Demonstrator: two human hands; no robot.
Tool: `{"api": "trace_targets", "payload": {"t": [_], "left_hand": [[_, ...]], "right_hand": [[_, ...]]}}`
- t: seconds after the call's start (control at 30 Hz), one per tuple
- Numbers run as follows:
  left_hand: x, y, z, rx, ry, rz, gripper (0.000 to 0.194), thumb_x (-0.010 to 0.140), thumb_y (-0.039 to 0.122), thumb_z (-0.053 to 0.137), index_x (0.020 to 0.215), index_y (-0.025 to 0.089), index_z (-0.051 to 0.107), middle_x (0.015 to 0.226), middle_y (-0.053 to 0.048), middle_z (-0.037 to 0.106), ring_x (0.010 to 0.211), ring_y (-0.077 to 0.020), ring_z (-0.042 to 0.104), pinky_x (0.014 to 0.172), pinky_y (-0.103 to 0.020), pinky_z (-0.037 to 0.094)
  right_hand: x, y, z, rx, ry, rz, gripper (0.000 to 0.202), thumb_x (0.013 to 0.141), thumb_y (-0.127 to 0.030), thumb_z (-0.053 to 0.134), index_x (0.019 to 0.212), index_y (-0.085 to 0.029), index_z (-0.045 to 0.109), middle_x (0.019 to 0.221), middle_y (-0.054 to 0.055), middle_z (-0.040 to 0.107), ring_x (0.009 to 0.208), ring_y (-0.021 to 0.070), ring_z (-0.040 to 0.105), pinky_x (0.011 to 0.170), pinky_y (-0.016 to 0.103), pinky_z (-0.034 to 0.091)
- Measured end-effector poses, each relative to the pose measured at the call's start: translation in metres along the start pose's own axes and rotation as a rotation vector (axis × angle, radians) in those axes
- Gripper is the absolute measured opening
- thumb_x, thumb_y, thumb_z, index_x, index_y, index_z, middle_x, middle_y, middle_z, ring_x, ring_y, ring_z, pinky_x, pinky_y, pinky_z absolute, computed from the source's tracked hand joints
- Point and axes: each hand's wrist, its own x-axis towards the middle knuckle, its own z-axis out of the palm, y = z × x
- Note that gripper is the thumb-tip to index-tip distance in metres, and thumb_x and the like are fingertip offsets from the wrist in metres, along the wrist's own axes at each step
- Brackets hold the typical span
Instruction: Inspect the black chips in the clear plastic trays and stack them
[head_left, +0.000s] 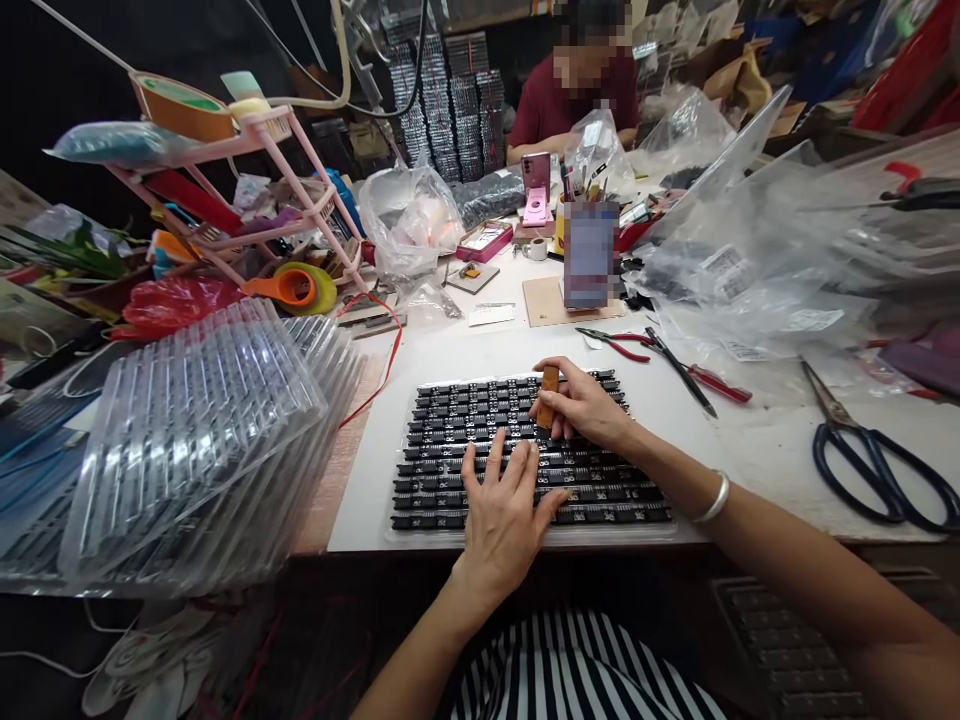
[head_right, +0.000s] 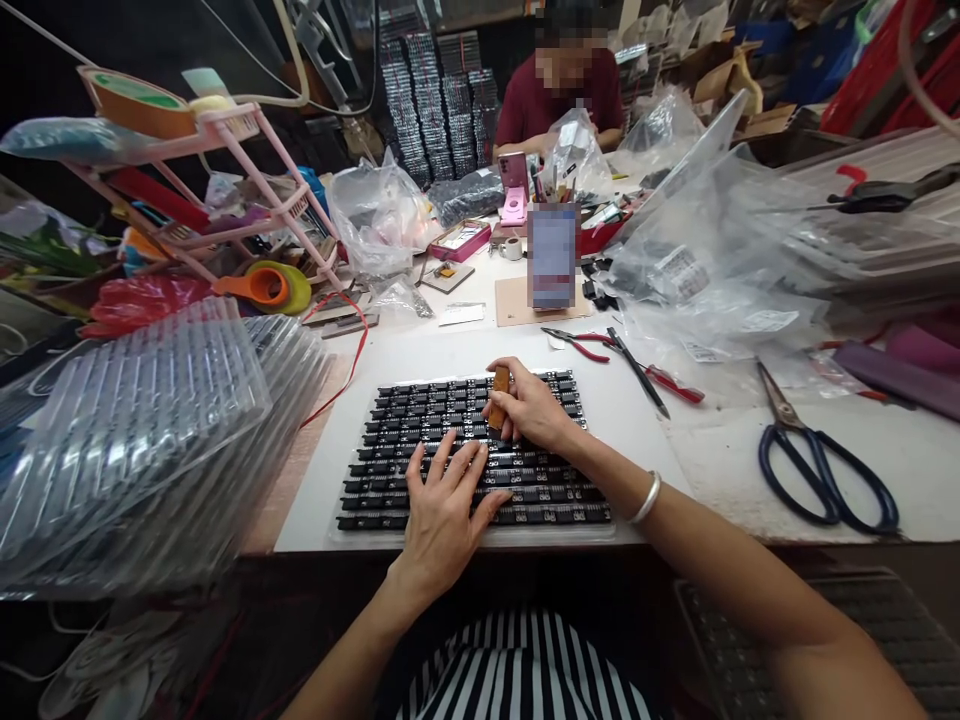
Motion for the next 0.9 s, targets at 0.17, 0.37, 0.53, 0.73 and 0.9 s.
{"api": "trace_targets", "payload": {"t": [0.17,0.37,0.53,0.73,0.9], "left_hand": [[0.002,0.002,-0.002,0.001,-0.027,-0.014,0.043,0.094,0.045,0.044,0.121,0.014,0.058,0.124,-0.012,0.063,0.129,-0.033,0.044,0.107,-0.062,0.023],[0.003,0.002,-0.001,0.026,-0.021,-0.011,0.046,0.093,0.047,0.044,0.122,0.014,0.058,0.124,-0.012,0.063,0.129,-0.0323,0.044,0.108,-0.063,0.021],[0.002,0.006,-0.001,0.027,-0.037,-0.012,0.048,0.094,0.048,0.041,0.125,0.015,0.056,0.128,-0.012,0.06,0.133,-0.0318,0.04,0.11,-0.063,0.016],[-0.015,-0.029,-0.033,0.023,0.047,-0.139,0.054,0.095,0.045,0.039,0.139,0.014,0.04,0.144,-0.015,0.044,0.14,-0.0303,0.028,0.111,-0.062,0.017],[-0.061,-0.095,-0.053,0.0,-0.058,-0.336,0.057,0.096,0.047,0.035,0.143,0.015,0.035,0.148,-0.018,0.036,0.142,-0.0308,0.021,0.11,-0.06,0.022]], "right_hand": [[0.002,0.004,-0.001,0.072,-0.01,0.034,0.032,0.082,-0.036,0.052,0.105,-0.023,0.033,0.068,-0.002,0.066,0.038,0.0118,0.055,0.03,0.018,0.038],[-0.001,0.006,0.002,0.068,0.006,0.021,0.034,0.082,-0.037,0.052,0.107,-0.022,0.034,0.068,-0.002,0.066,0.037,0.0115,0.054,0.03,0.018,0.039],[-0.001,-0.004,0.001,-0.013,0.075,-0.07,0.038,0.084,-0.034,0.053,0.117,-0.02,0.039,0.075,0.0,0.066,0.04,0.0096,0.054,0.033,0.019,0.04],[-0.047,-0.041,-0.023,-0.049,0.375,-0.259,0.051,0.081,-0.032,0.06,0.127,-0.021,0.041,0.078,0.003,0.067,0.047,0.0109,0.056,0.037,0.02,0.042],[-0.104,-0.022,-0.039,-0.123,0.768,-0.242,0.051,0.077,-0.033,0.066,0.123,-0.021,0.048,0.073,0.005,0.067,0.052,0.0142,0.057,0.038,0.021,0.04]]}}
